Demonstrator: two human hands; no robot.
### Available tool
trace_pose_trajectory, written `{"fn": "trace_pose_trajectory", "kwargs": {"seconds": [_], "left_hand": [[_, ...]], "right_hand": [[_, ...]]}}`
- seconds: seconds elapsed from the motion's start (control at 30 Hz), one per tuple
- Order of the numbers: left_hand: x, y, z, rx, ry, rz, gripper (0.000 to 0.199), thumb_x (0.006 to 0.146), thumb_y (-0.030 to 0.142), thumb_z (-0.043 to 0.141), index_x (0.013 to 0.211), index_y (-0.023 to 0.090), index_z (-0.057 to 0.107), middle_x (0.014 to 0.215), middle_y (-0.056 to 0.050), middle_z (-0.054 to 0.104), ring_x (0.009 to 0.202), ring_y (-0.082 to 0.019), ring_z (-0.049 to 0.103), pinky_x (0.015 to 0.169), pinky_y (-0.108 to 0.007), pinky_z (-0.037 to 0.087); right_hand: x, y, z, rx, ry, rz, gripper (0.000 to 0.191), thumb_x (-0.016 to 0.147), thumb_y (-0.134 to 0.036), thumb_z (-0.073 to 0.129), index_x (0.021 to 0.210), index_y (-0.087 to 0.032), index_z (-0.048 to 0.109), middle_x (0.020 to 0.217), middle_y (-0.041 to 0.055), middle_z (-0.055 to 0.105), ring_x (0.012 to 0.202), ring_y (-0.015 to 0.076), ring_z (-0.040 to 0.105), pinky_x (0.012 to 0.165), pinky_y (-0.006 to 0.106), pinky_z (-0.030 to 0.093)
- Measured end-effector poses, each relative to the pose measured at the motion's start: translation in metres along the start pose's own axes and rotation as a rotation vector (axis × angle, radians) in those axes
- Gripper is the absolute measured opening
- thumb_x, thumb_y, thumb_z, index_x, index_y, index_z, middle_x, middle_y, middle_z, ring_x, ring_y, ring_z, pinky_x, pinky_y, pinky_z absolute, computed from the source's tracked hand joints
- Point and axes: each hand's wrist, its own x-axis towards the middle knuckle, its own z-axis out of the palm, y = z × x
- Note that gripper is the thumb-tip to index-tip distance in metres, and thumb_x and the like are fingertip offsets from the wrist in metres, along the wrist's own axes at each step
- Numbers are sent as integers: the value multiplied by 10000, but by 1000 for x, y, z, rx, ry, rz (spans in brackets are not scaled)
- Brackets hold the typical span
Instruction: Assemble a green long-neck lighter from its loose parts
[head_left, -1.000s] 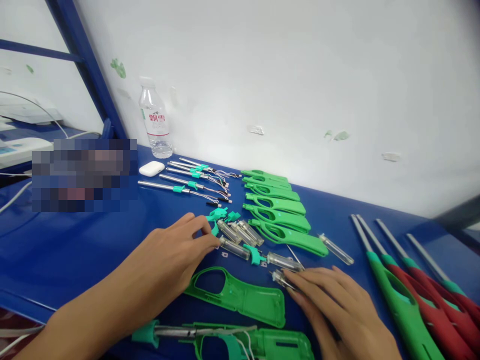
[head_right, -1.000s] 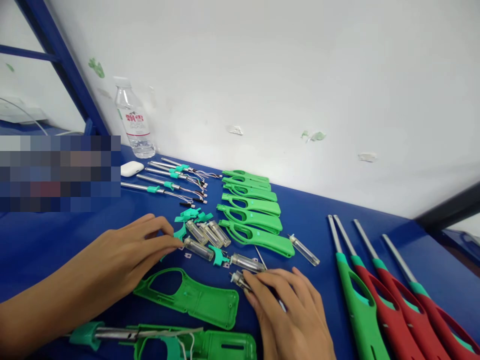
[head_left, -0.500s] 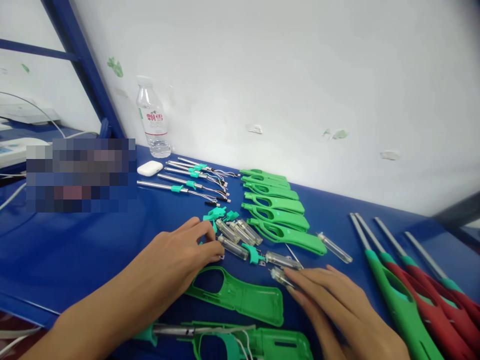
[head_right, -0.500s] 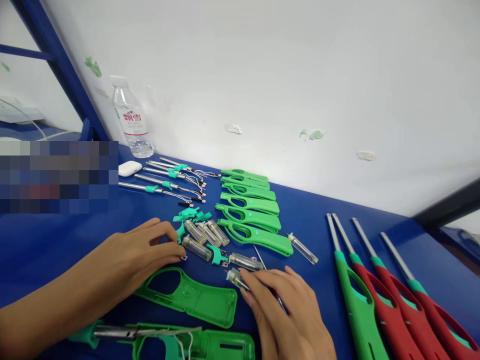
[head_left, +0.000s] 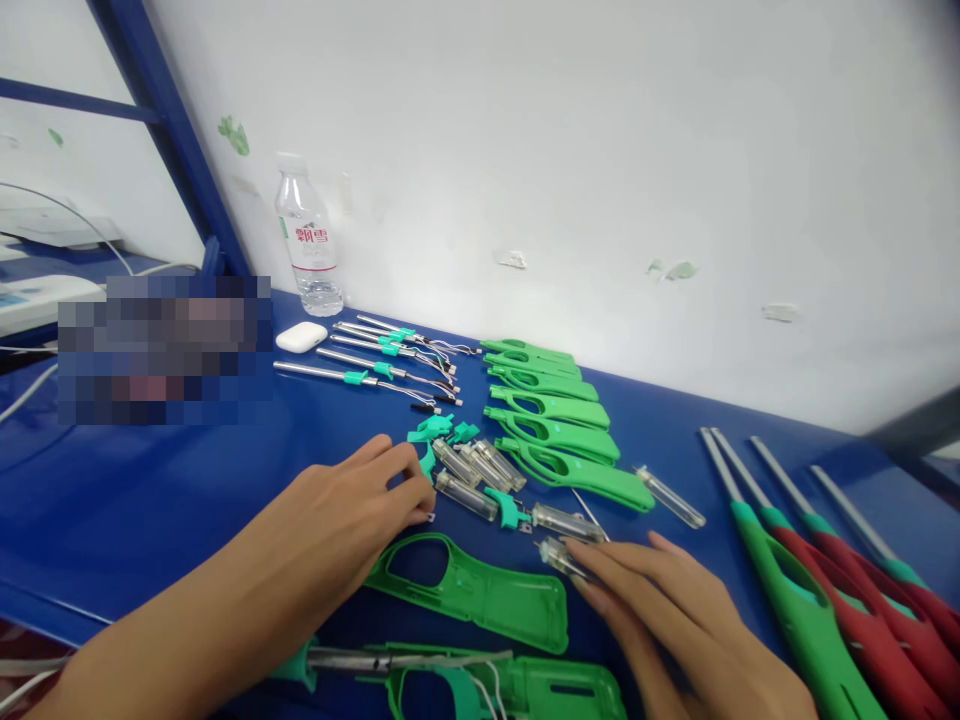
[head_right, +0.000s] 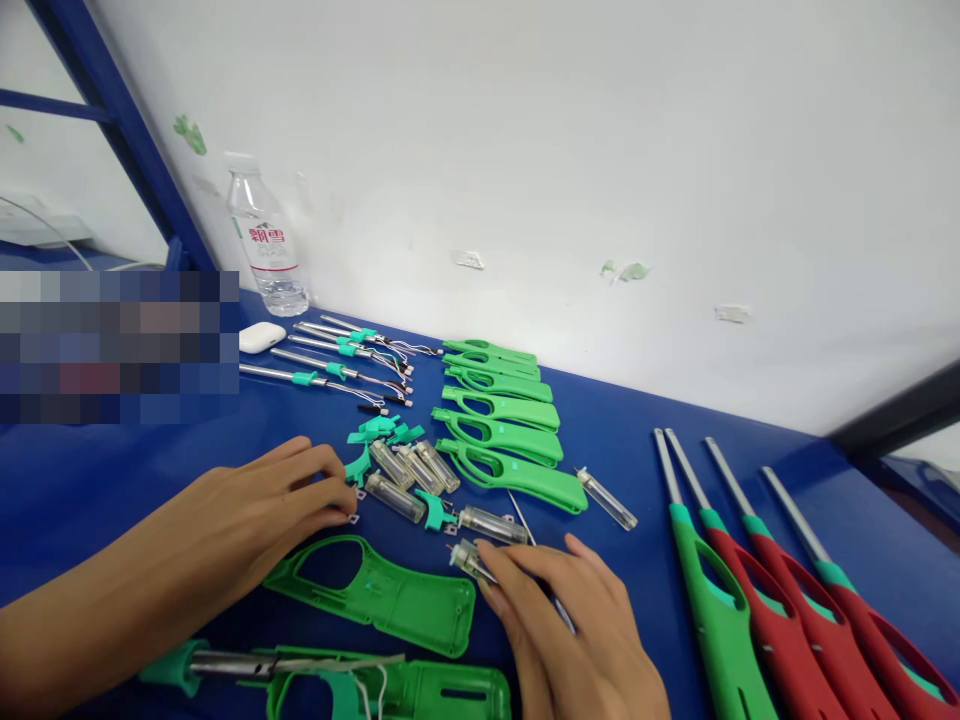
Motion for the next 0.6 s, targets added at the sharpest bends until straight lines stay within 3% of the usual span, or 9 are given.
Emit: {"fn": "trace_pose_trajectory", "kwargs": {"seconds": [0.07, 0.17, 0.33, 0.6], "left_hand": [[-5, 1, -1, 35, -9, -7, 425, 1037, 20, 517, 1299, 318, 668, 1320, -51, 687, 1224, -289, 611, 904, -388, 524], [-5, 0, 2, 46, 9, -7, 462, 1058, 53, 527, 1392, 348, 649, 1394, -51, 683, 1292, -294, 607, 925, -387, 538], [7, -2, 1, -21, 13, 13, 334, 1104, 92, 477, 1096, 292, 744, 1122, -27, 722, 1033, -219, 663, 910, -321, 547], [12, 2, 0, 3, 47, -2, 341, 1162, 181, 410, 1034, 231, 722, 1041, -70, 707, 966, -239, 618, 744, -301, 527]], "right_hand": [[0, 0, 0, -6, 2, 4, 286, 1108, -342, 629, 1325, -316, 813, 1183, -2, 857, 1063, 195, 846, 1060, 324, 655], [0, -1, 0, -15, -4, 3, 288, 1108, -335, 627, 1330, -315, 810, 1189, -3, 854, 1061, 192, 846, 1066, 327, 653], [-1, 0, 1, -18, -12, -1, 288, 1111, -325, 623, 1329, -307, 810, 1198, 0, 854, 1062, 186, 847, 1073, 318, 649], [0, -3, 0, -51, -9, 5, 301, 1130, -342, 584, 1316, -307, 817, 1186, -5, 861, 1058, 192, 850, 1057, 320, 657]]}}
